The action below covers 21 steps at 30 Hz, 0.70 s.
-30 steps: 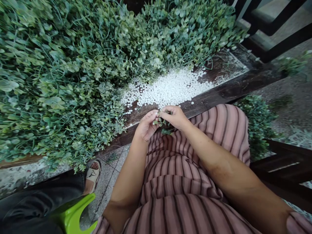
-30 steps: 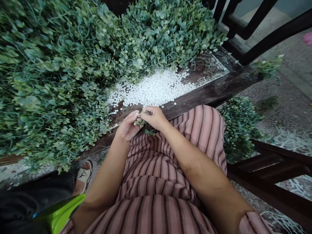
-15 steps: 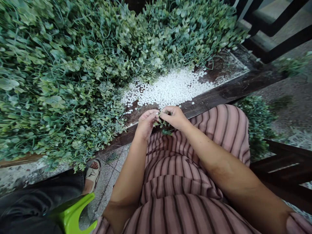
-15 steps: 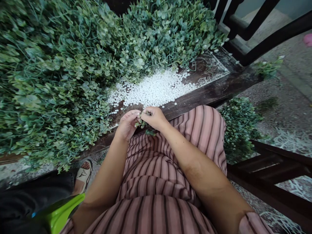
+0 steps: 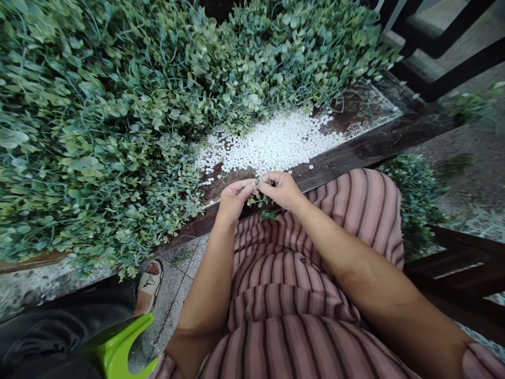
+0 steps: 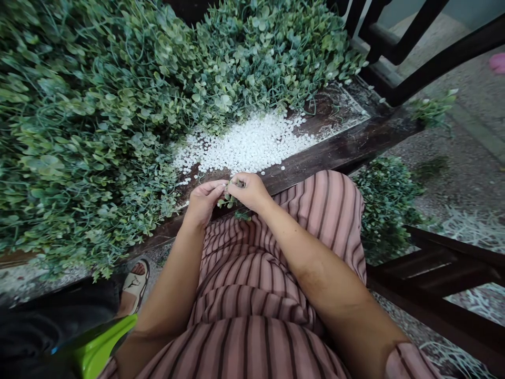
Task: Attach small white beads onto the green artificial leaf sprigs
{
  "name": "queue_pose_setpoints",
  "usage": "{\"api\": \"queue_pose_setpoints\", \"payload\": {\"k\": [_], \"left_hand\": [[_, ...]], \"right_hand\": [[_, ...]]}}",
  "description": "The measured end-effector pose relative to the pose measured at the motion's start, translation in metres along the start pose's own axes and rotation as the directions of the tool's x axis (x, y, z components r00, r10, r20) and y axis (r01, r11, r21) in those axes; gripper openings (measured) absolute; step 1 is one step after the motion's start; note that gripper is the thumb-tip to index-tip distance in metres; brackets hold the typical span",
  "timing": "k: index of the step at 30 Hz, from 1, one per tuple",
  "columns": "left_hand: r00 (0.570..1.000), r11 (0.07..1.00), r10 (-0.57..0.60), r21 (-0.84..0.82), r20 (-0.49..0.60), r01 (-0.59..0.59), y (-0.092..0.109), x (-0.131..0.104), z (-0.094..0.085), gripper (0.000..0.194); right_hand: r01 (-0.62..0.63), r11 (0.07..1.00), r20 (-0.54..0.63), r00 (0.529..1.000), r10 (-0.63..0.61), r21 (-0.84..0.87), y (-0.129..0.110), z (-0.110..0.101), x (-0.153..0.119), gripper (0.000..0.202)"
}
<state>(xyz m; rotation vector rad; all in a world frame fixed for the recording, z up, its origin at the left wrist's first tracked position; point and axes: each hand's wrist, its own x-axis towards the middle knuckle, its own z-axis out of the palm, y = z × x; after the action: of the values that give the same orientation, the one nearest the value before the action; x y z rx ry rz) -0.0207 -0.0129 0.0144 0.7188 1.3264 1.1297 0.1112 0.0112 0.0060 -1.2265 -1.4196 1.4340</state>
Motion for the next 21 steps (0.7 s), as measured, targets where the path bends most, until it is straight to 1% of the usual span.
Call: {"api": "queue_pose_setpoints", "payload": {"k": [5, 11, 16, 21], "left_hand": [[0.999, 1.0, 0.013, 0.011, -0.038, -0.013, -0.003, 0.001, 0.001, 0.016], [0.995, 0.992, -0.024, -0.128, -0.1, 0.011, -0.007, 0.0, 0.009, 0.019], [0.992, 0.973, -0.083, -0.224, -0.091, 0.061, -0.009, -0.001, 0.013, 0.023], [0.992, 0.975, -0.089, -0.211, -0.088, 0.068, -0.008, -0.001, 0.013, 0.023]], "right_hand": [[0.01, 1.0, 0.011, 1.0, -0.01, -0.006, 0.001, 0.001, 0.0, 0.018], [0.055, 0.998, -0.012, 0.998, -0.055, 0.001, 0.003, 0.002, -0.001, 0.021], [0.051, 0.999, -0.022, 0.998, -0.051, -0.004, 0.004, 0.002, -0.002, 0.02], [0.044, 0.999, -0.034, 0.998, -0.045, -0.01, 0.005, 0.002, -0.002, 0.021]]}}
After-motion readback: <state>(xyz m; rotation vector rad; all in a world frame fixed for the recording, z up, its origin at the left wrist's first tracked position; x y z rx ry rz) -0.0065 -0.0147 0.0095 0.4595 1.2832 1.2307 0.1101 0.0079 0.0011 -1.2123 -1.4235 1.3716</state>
